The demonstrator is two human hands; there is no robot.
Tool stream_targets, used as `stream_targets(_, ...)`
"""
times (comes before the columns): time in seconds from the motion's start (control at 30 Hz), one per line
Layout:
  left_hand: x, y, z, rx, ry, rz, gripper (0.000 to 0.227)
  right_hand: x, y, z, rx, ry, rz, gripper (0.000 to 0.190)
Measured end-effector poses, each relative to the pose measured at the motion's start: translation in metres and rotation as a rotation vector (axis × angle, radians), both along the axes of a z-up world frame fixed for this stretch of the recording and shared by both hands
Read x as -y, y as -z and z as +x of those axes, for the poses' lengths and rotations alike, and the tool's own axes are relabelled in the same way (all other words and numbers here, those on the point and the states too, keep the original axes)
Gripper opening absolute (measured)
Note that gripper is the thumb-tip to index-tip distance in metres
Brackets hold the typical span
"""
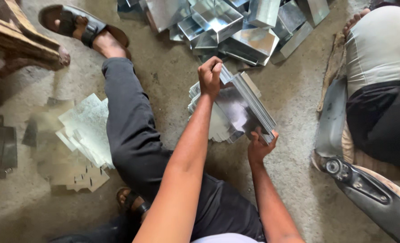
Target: The person sits on the floor and organizes a pile of flat, rectangular metal sheets. They pick up the sheets, align them, and stack them into a neat pile, occasionally moving the stack to a different spot on the floor.
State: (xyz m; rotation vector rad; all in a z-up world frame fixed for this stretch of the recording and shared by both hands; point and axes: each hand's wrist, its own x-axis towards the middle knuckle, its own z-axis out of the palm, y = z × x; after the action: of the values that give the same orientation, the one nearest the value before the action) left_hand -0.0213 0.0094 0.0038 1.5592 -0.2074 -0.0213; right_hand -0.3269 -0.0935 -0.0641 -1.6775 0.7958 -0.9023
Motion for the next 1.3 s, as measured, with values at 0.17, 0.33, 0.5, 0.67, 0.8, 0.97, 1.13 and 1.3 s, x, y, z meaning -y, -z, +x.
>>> stream_targets(0.17, 0.003, 0.005, -0.002, -0.116, 0.011, -0.184, 0.037, -0.008, 0.003, -0.004, 0.110, -0.034, 0.081, 0.050)
stream_targets(0.33, -0.018, -0.004, -0.004, -0.177, 0.124, -0.392, 0.039, -0.031, -0.040, 0.017, 0.086, -0.146, -0.233, 0.052)
stream_targets(0.5, -0.036, -0.026, -0.010, -0.069, 0.102, -0.278, 0.052, -0.048, -0.079, 0.033, 0.096, -0.237, -0.237, 0.046)
stream_targets(0.67, -0.046, -0.031, -0.011, -0.068, 0.100, -0.261, 0.055, -0.055, -0.098, 0.037, -0.079, -0.236, -0.401, 0.041)
stream_targets(0.8, -0.041, -0.027, -0.007, -0.094, 0.103, -0.311, 0.052, -0.060, -0.098, 0.040, -0.113, -0.218, -0.425, 0.043)
stream_targets(0.97, -0.025, -0.032, -0.005, -0.075, 0.033, -0.063, 0.049, -0.052, -0.094, 0.038, -0.106, -0.212, -0.358, 0.043)
stream_targets(1.13, -0.011, -0.039, -0.003, -0.075, 0.012, -0.050, 0.047, -0.045, -0.081, 0.032, -0.094, -0.177, -0.311, 0.044)
stream_targets(1.3, -0.009, -0.045, -0.006, -0.097, 0.003, 0.027, 0.051, -0.042, -0.063, 0.028, -0.057, -0.134, -0.175, 0.048)
